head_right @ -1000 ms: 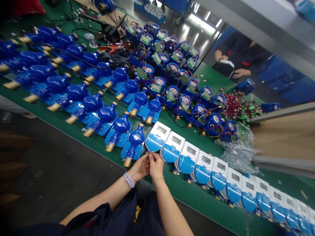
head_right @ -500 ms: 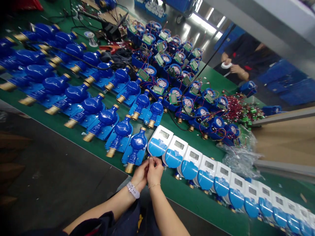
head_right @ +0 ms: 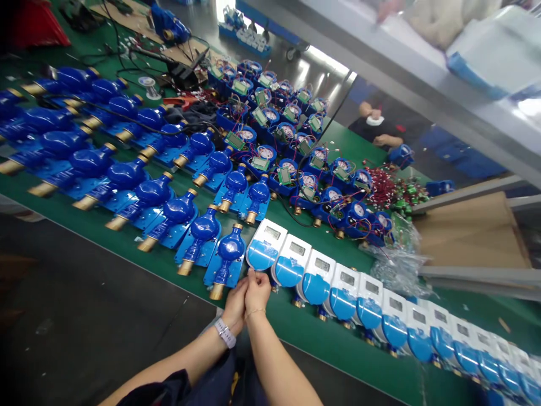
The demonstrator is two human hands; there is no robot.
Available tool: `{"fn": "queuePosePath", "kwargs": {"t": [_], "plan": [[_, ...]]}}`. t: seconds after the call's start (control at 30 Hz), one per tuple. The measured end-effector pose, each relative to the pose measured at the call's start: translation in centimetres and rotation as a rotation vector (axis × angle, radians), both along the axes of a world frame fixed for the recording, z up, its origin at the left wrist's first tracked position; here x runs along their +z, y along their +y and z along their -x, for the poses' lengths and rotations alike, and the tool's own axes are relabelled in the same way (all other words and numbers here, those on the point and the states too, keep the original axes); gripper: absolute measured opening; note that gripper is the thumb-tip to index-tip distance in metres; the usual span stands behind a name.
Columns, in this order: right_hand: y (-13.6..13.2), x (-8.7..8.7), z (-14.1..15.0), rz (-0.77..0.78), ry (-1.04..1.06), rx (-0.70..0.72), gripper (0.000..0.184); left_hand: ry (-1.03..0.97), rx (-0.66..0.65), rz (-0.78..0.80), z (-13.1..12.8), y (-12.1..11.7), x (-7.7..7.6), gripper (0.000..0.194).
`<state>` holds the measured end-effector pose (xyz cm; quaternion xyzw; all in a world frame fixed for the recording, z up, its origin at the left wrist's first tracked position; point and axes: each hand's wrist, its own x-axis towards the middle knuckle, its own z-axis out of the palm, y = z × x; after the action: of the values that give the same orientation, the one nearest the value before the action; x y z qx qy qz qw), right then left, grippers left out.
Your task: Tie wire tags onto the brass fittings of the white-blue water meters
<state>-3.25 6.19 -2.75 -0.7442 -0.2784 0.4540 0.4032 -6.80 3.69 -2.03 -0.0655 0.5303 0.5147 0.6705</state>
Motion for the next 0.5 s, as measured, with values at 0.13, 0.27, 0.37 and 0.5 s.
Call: {"fn": "queuePosePath", "kwargs": {"t": [0.13, 0.27, 0.37, 0.5], "plan": [[-2.0, 2.2, -1.8, 0.002, 0.093, 0.044, 0.035, 0.047, -0.319, -0.159, 2.0, -1.0, 3.5, 0.032], [-5.7, 3.3, -6.6, -0.025, 0.0, -0.186, 0.043, 0.525, -0.487, -0.503, 4.3, 0.4, 6.4, 0.036], [-6.6, 3.3, -10.7, -0.001, -0.031, -0.459, 0.054, 0.971, -0.654, -0.727, 4.5, 3.4, 7.0, 0.054], [-4.5, 2.5, -14.0, -0.021, 0.123, -0.478, 0.061, 1.299, -0.913, -0.792, 2.9, 6.8, 6.0, 0.081]]}}
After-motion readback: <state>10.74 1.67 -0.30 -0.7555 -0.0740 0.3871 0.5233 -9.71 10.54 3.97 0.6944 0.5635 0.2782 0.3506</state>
